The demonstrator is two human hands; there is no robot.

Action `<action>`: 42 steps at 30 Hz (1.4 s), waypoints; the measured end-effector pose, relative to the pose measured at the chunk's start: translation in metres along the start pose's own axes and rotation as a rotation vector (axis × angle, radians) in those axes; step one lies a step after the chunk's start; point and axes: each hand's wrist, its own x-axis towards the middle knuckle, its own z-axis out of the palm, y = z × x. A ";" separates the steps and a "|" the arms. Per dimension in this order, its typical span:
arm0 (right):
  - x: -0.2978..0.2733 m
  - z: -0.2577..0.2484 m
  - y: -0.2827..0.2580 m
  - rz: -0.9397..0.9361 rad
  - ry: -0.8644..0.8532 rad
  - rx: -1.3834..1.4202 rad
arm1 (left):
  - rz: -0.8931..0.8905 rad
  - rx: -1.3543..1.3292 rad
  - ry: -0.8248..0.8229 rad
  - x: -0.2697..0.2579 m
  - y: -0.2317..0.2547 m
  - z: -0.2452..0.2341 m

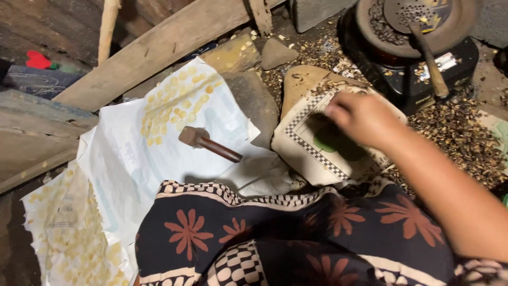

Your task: Manually cracking nuts with stones and tools, sorting them, and roasting them in a pan.

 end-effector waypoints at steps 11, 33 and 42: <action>0.015 0.159 0.161 -0.365 -0.066 -0.447 | -0.264 -0.354 -0.137 0.072 0.219 0.130; -0.172 -0.003 0.094 0.100 0.444 0.402 | 0.106 0.660 -0.394 0.125 0.298 0.287; -0.141 -0.040 0.220 -0.032 0.790 -0.480 | 0.758 1.380 -0.017 0.133 0.358 0.330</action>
